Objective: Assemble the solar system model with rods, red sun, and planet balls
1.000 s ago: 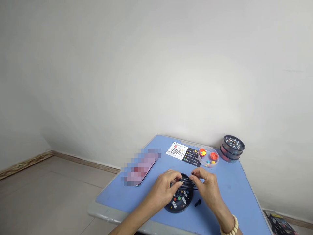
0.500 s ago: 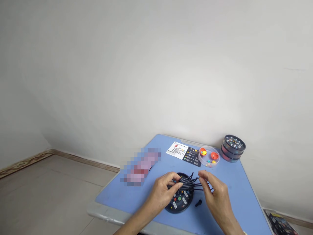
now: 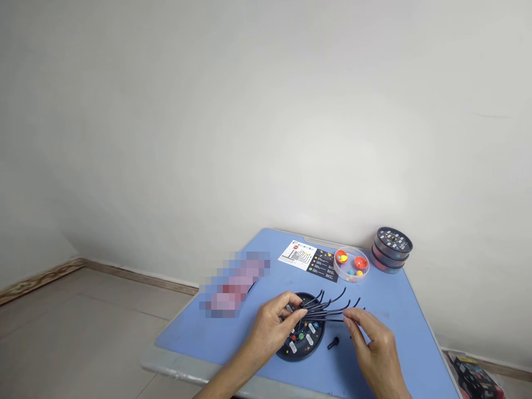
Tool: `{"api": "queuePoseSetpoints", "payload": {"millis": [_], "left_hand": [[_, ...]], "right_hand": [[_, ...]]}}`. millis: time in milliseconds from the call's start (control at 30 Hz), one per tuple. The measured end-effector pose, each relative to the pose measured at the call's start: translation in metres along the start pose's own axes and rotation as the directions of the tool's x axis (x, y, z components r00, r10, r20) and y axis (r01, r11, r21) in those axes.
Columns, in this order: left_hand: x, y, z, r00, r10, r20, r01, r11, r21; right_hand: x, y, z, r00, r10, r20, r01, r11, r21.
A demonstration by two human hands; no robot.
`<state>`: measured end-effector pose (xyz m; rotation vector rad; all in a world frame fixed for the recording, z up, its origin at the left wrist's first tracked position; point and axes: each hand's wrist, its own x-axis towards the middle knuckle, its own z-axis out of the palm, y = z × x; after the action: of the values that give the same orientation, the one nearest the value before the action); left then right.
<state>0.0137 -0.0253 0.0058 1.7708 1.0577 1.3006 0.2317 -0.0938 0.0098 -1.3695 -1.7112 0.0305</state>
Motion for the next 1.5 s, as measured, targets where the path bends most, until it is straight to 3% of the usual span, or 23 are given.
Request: {"api": "queuePoseSetpoints", "payload": {"millis": [233,400,533,700,933,1033,1100,1167,1267,1367,1433,1500], "left_hand": [[0.000,0.001,-0.001,1.000,-0.002,-0.005,0.002,1.000,-0.008],[0.000,0.002,0.000,1.000,-0.002,-0.009,0.002,1.000,-0.009],[0.000,0.003,0.001,1.000,0.016,-0.027,-0.017,1.000,-0.015],[-0.002,0.003,0.000,1.000,0.007,-0.030,-0.007,1.000,-0.015],[-0.001,-0.002,0.000,0.999,0.037,-0.011,-0.037,0.999,-0.013],[-0.008,0.000,-0.004,0.990,0.119,-0.074,-0.113,0.990,0.087],[-0.020,0.003,-0.005,0.960,0.241,-0.144,-0.206,0.952,0.226],[-0.034,0.007,-0.002,0.920,0.366,-0.138,-0.307,0.894,0.327],[-0.052,0.011,0.016,0.854,0.499,0.145,-0.505,0.728,0.464],[-0.057,0.010,0.047,0.846,0.440,0.301,-0.520,0.557,0.647],[-0.054,0.007,0.068,0.875,0.378,0.304,-0.460,0.450,0.766],[-0.049,0.002,0.084,0.905,0.319,0.281,-0.399,0.407,0.822]], "right_hand": [[-0.010,0.012,-0.010,0.999,-0.032,-0.014,0.031,0.997,-0.065],[-0.025,0.025,-0.017,0.998,-0.048,0.047,0.056,0.983,-0.173],[-0.034,0.027,-0.010,0.991,-0.019,0.132,0.059,0.950,-0.308],[-0.033,0.017,0.005,0.993,-0.043,0.107,0.086,0.897,-0.435],[-0.030,0.017,0.009,0.987,-0.032,0.160,0.096,0.906,-0.412],[-0.031,0.019,0.004,0.983,-0.011,0.183,0.076,0.932,-0.354],[-0.031,0.019,0.002,0.983,-0.005,0.183,0.067,0.942,-0.329],[-0.032,0.018,0.002,0.983,-0.019,0.182,0.080,0.939,-0.335],[-0.034,0.016,0.005,0.990,-0.042,0.134,0.092,0.915,-0.392],[-0.035,0.017,0.009,0.993,-0.059,0.099,0.097,0.892,-0.441],[-0.036,0.021,0.010,0.992,-0.072,0.106,0.112,0.884,-0.454],[-0.038,0.027,0.009,0.988,-0.089,0.128,0.138,0.886,-0.443]]}}
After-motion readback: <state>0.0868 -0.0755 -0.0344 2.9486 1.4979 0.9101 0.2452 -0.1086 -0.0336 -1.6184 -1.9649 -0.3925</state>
